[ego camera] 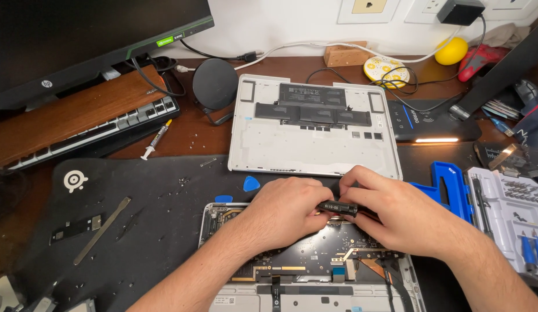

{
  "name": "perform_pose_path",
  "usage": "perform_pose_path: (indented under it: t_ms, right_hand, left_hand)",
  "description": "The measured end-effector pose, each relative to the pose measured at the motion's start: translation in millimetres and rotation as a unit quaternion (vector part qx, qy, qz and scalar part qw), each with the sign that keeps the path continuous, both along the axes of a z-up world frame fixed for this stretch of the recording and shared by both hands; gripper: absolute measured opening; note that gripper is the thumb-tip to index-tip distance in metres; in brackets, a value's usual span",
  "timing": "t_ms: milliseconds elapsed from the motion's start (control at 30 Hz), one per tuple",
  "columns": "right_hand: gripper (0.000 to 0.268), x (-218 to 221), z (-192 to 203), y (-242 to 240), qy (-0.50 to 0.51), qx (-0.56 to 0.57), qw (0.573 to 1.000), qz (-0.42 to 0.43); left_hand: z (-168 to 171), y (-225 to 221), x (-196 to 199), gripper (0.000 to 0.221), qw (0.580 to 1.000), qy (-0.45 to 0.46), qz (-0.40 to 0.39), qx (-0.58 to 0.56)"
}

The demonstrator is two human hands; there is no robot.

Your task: Securing screws and adjusting components on a laptop motherboard using a precision screwdriver.

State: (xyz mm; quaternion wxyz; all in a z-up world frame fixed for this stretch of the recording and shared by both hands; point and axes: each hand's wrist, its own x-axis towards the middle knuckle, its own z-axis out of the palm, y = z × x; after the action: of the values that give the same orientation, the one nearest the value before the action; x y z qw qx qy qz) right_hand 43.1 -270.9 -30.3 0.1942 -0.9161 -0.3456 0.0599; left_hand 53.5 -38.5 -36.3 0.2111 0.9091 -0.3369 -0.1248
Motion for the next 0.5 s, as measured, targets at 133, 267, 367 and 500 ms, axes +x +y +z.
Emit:
perform_pose_path:
  t_ms: [133, 267, 367, 500]
  right_hand:
    - [0.014, 0.2, 4.4, -6.0, -0.034, 0.009, 0.999, 0.021]
    - [0.012, -1.2, 9.9, -6.9, -0.054, 0.027, 0.998, 0.030]
    - [0.020, -3.1, 11.5, -8.7, -0.058, 0.032, 0.997, 0.046]
    - [0.042, -2.2, 9.1, -12.0, -0.064, 0.016, 0.996, 0.063]
  left_hand:
    - [7.2, 6.6, -3.7, 0.019, 1.000, -0.003, -0.017, -0.013]
    - [15.6, 10.8, -7.8, 0.016, 0.998, -0.019, -0.051, 0.019]
    - [11.5, 12.7, -10.7, 0.024, 0.996, -0.038, -0.073, 0.031]
    - [12.0, 12.5, -14.2, 0.033, 0.989, -0.065, -0.104, 0.084]
